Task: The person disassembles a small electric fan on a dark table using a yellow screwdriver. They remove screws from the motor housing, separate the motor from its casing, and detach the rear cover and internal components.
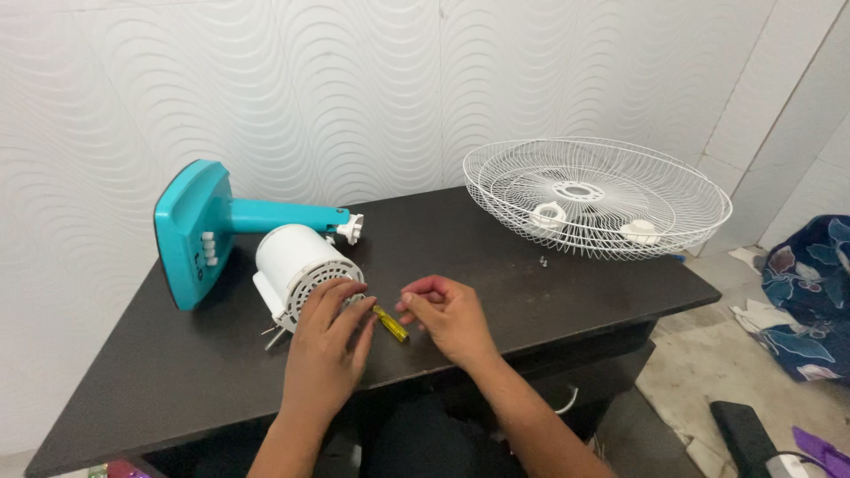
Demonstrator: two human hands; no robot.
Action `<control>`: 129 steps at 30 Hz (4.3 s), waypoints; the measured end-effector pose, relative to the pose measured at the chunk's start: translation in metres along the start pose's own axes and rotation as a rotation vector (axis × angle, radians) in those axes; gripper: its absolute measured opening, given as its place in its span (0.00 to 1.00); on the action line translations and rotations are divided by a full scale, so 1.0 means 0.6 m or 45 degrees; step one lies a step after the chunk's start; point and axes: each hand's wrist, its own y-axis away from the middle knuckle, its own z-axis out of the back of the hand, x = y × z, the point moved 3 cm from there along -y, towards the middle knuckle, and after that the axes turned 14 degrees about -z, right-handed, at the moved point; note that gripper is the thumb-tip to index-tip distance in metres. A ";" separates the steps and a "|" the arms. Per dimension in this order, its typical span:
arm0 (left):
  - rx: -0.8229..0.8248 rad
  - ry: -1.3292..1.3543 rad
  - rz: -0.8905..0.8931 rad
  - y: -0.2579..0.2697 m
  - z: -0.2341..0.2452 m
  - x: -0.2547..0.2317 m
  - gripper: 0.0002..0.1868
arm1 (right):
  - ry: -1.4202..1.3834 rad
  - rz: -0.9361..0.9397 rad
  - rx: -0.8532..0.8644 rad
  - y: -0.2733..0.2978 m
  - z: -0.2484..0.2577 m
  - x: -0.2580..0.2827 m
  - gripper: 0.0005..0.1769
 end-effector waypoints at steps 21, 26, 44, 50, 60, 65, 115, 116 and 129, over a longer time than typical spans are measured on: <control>0.159 -0.082 0.015 0.028 0.000 0.020 0.16 | 1.190 -0.092 -0.964 0.061 0.241 0.051 0.25; 0.221 -0.054 0.056 0.026 -0.002 0.023 0.18 | 1.326 0.382 -1.037 0.131 0.201 0.023 0.23; 0.222 0.118 -0.016 0.087 -0.058 0.092 0.21 | 1.818 0.207 -0.560 0.092 0.192 -0.019 0.40; 0.492 0.066 0.093 0.105 -0.097 0.138 0.25 | 1.902 -0.097 -0.447 0.054 0.202 -0.018 0.44; 0.364 0.109 0.155 0.071 -0.050 0.080 0.23 | 1.897 -0.293 -0.438 0.012 0.218 -0.012 0.46; 0.193 0.134 0.104 0.054 -0.025 0.048 0.20 | 1.943 -0.266 -0.501 0.002 0.226 -0.018 0.46; -0.494 0.187 0.329 -0.017 0.025 0.127 0.25 | 0.933 -0.058 -0.335 0.040 -0.053 0.058 0.16; -0.529 0.177 0.291 -0.014 0.025 0.127 0.24 | 0.916 -0.055 -0.336 0.040 -0.053 0.057 0.16; -0.512 0.093 0.351 0.011 0.015 0.111 0.35 | 0.900 -0.037 -0.383 0.060 -0.061 0.075 0.17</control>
